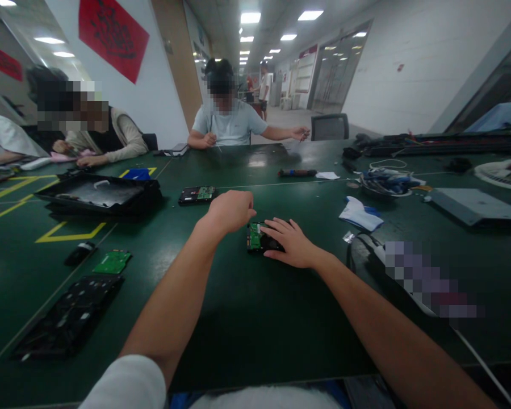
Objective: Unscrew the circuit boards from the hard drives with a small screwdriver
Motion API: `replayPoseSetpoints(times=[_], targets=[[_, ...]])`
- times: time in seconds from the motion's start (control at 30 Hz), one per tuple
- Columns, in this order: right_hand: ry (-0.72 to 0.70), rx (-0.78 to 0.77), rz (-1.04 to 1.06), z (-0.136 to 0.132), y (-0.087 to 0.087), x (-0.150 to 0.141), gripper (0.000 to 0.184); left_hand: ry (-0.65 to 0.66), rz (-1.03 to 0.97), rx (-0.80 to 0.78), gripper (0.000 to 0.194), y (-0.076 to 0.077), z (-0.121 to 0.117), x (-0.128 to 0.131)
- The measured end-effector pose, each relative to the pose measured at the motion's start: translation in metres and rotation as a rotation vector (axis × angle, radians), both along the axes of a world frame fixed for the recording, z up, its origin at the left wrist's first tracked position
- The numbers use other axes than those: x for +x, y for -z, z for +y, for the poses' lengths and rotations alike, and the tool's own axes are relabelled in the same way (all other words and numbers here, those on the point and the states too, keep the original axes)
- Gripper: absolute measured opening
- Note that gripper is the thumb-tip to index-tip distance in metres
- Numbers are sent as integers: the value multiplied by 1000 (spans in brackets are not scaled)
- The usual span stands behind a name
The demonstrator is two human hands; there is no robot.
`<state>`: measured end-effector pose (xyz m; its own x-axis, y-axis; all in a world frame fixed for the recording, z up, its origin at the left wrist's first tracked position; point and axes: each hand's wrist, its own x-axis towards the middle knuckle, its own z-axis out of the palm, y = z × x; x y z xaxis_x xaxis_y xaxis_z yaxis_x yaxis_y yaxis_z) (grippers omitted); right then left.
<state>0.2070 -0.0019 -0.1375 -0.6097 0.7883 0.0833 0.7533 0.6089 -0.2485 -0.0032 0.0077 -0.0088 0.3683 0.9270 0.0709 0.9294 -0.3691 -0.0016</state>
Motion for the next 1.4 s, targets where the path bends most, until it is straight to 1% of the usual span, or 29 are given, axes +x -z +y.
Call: replayPoseSetpoints(times=[0.03, 0.13, 0.23, 0.3, 0.4, 0.43, 0.47, 0.53, 0.63, 0.73, 0.77, 0.83, 0.93, 1.03, 1.07, 1.17, 1.23, 1.33, 1.4], targets=[[1, -1, -5, 0, 0, 0, 74, 34, -12, 2, 21, 0, 0, -1], [0, 0, -11, 0, 0, 0, 75, 99, -35, 4, 28, 1, 1, -3], [-4, 5, -6, 0, 0, 0, 74, 95, -30, -13, 28, 2, 2, -2], [-4, 9, -10, 0, 0, 0, 74, 47, -26, -5, 31, 1, 0, 2], [-1, 15, -18, 0, 1, 0, 74, -85, 5, 30, 49, 0, -4, 7], [0, 14, -17, 0, 1, 0, 74, -124, 21, 38, 52, -1, -5, 8], [-1, 14, -15, 1, 1, 0, 74, -154, 36, 39, 52, -1, -6, 8], [-4, 12, -10, 1, 2, 0, 73, -173, 56, 30, 47, -2, -5, 8], [-6, 18, -17, 1, 3, 0, 73, -130, 58, 23, 36, -1, -3, 5], [-8, 28, -37, 1, 2, 1, 73, -16, 19, 37, 22, 1, 0, 2], [-10, 31, -40, 1, 2, 1, 72, 28, 2, 35, 20, 1, 0, 1], [-14, 32, -41, 0, 1, 1, 72, 100, -29, 23, 22, 3, 1, 0], [-16, 24, -38, 0, 0, 1, 72, 139, -55, 13, 23, 4, 1, 1], [-16, 18, -36, 0, 0, 0, 72, 89, -56, 36, 19, 4, 1, 5], [-14, 18, -33, 0, 0, 0, 72, 64, -52, 48, 22, 4, 1, 6], [-15, 19, -17, 0, 1, 0, 71, -13, -28, 83, 37, 4, -1, 9], [-18, 17, -5, 0, 1, 0, 72, -75, 3, 95, 43, 3, -3, 9], [-20, 16, 6, 1, 2, 1, 72, -173, 38, 69, 49, 1, -5, 7], [-23, 15, 8, 2, 3, 1, 72, -193, 51, 33, 48, -1, -6, 5]])
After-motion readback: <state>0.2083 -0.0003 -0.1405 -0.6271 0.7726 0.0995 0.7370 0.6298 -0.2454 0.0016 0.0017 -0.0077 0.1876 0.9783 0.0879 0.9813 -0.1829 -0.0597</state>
